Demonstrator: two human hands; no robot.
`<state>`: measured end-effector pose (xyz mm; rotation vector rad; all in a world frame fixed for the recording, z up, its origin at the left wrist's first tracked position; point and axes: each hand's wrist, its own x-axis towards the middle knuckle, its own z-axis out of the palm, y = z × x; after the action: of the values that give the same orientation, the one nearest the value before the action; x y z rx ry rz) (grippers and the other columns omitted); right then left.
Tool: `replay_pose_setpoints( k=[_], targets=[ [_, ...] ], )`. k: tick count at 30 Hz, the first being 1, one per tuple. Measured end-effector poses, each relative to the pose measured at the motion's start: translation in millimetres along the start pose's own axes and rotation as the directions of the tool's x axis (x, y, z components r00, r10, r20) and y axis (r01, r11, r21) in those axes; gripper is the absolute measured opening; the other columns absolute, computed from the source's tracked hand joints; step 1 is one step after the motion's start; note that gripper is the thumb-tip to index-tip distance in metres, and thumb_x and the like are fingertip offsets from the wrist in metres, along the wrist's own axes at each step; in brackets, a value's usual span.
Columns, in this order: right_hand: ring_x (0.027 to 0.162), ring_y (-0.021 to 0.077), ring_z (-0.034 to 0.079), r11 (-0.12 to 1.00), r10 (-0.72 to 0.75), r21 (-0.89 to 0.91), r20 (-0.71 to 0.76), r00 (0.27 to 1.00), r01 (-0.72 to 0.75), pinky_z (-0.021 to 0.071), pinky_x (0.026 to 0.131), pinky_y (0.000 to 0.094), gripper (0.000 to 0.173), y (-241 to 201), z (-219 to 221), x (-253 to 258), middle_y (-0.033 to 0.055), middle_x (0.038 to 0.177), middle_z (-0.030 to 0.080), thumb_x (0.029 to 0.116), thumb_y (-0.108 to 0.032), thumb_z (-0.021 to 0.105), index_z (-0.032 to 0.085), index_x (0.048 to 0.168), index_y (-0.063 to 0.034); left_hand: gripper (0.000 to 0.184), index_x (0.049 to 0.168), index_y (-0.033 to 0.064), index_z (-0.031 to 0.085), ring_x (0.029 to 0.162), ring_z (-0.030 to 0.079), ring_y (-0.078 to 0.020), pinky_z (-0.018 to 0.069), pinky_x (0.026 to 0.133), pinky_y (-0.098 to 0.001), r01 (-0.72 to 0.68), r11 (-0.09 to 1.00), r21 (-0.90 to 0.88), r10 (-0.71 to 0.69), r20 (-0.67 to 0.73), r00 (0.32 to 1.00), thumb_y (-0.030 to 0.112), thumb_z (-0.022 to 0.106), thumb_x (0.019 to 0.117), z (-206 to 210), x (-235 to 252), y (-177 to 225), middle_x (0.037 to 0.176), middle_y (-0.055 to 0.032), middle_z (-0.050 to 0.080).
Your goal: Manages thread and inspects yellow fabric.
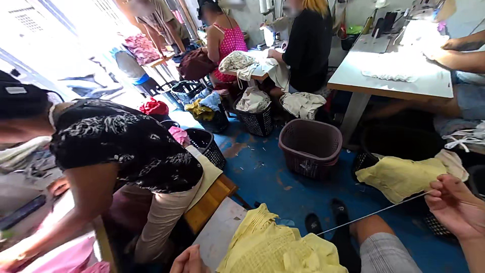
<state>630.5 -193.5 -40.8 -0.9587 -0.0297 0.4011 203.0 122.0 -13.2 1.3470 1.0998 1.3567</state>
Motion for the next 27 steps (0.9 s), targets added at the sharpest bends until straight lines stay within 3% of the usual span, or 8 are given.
replay_pose_setpoints(
  k=[3, 5, 8, 11, 14, 18, 22, 27],
  targets=[
    [0.060, -0.0012, 0.062, 0.971, 0.006, -0.238, -0.087, 0.996, -0.027, 0.0536, 0.057, 0.0128, 0.028, 3.1, -8.6, -7.9, -0.0088, 0.072, 0.067, 0.1107, -0.015, 0.039, 0.065, 0.101, -0.0177, 0.013, 0.096, 0.0106, 0.065, 0.046, 0.045, 0.0067, 0.0387, 0.042, -0.0120, -0.063, 0.997, 0.049, 0.064, -0.009, 0.998, 0.004, 0.055, 0.1007, 11.7, -4.6, -4.2, 0.066, 0.0161, 0.059],
    [0.063, -0.0004, 0.064, 0.856, -0.114, -0.514, -0.079, 0.990, 0.057, 0.0563, 0.061, 0.0159, 0.014, 6.0, 7.0, -10.7, -0.0093, 0.079, 0.069, 0.1060, -0.008, 0.051, 0.064, 0.107, -0.0111, 0.008, 0.097, 0.0057, 0.067, 0.051, 0.049, 0.0063, 0.0420, 0.046, -0.0123, -0.097, 0.993, 0.066, 0.093, 0.054, 0.994, 0.004, 0.059, 0.0984, 29.3, -15.6, 2.1, 0.072, 0.0135, 0.062],
    [0.077, 0.0009, 0.064, 0.574, -0.132, -0.738, 0.345, 0.929, 0.355, 0.0586, 0.073, 0.0222, 0.019, 22.8, 56.9, -35.4, -0.0009, 0.101, 0.068, 0.0986, -0.008, 0.061, 0.067, 0.113, 0.0032, 0.012, 0.096, 0.0076, 0.068, 0.051, 0.048, 0.0045, 0.0413, 0.047, -0.0138, 0.040, 0.997, -0.062, -0.026, 0.213, 0.977, 0.007, 0.057, 0.1005, 58.9, -46.2, 18.1, 0.069, 0.0118, 0.061],
    [0.088, 0.0020, 0.068, 0.627, -0.015, -0.488, 0.771, 0.636, 0.607, 0.0600, 0.081, 0.0231, 0.015, 51.6, 111.5, -70.0, -0.0058, 0.101, 0.073, 0.0968, -0.015, 0.067, 0.078, 0.107, -0.0119, 0.015, 0.093, 0.0095, 0.070, 0.050, 0.042, 0.0043, 0.0353, 0.047, -0.0137, 0.201, 0.946, -0.254, -0.099, 0.364, 0.926, 0.007, 0.058, 0.1002, 80.9, -78.1, 27.0, 0.065, 0.0105, 0.059],
    [0.086, 0.0019, 0.066, 0.824, 0.045, -0.255, 0.920, 0.390, 0.506, 0.0583, 0.081, 0.0230, 0.021, 67.7, 152.1, -103.3, -0.0063, 0.095, 0.072, 0.0961, -0.018, 0.071, 0.075, 0.116, -0.0128, 0.013, 0.093, 0.0090, 0.071, 0.050, 0.040, 0.0054, 0.0328, 0.046, -0.0125, 0.252, 0.910, -0.330, -0.080, 0.456, 0.887, 0.008, 0.060, 0.0998, 91.0, -102.4, 40.3, 0.066, 0.0101, 0.058],
    [0.081, 0.0030, 0.066, 0.908, 0.048, -0.172, 0.948, 0.313, 0.382, 0.0574, 0.081, 0.0228, 0.028, 76.2, 165.0, -117.2, -0.0022, 0.088, 0.073, 0.0915, -0.012, 0.076, 0.072, 0.117, -0.0004, 0.009, 0.093, 0.0069, 0.070, 0.052, 0.042, 0.0060, 0.0344, 0.047, -0.0113, 0.173, 0.929, -0.328, 0.006, 0.481, 0.877, 0.008, 0.063, 0.0988, 88.5, -125.3, 50.3, 0.067, 0.0093, 0.058],
    [0.085, 0.0031, 0.066, 0.913, 0.054, -0.148, 0.967, 0.249, 0.380, 0.0568, 0.082, 0.0220, 0.021, 72.0, 157.7, -119.0, -0.0003, 0.090, 0.072, 0.0926, -0.013, 0.075, 0.075, 0.110, -0.0013, 0.008, 0.091, 0.0069, 0.070, 0.053, 0.045, 0.0062, 0.0366, 0.048, -0.0109, 0.121, 0.951, -0.285, 0.029, 0.472, 0.881, 0.006, 0.064, 0.0965, 85.5, -142.2, 55.3, 0.068, 0.0088, 0.061],
    [0.087, 0.0043, 0.067, 0.891, -0.011, -0.109, 0.966, 0.260, 0.441, 0.0581, 0.083, 0.0208, 0.010, 57.8, 145.5, -118.4, 0.0014, 0.090, 0.071, 0.0922, -0.009, 0.075, 0.078, 0.100, -0.0033, 0.008, 0.089, 0.0079, 0.073, 0.049, 0.042, 0.0061, 0.0339, 0.045, -0.0113, 0.242, 0.921, -0.306, -0.056, 0.511, 0.858, 0.009, 0.068, 0.0954, 88.8, -156.9, 60.8, 0.065, 0.0074, 0.060]
  ],
)
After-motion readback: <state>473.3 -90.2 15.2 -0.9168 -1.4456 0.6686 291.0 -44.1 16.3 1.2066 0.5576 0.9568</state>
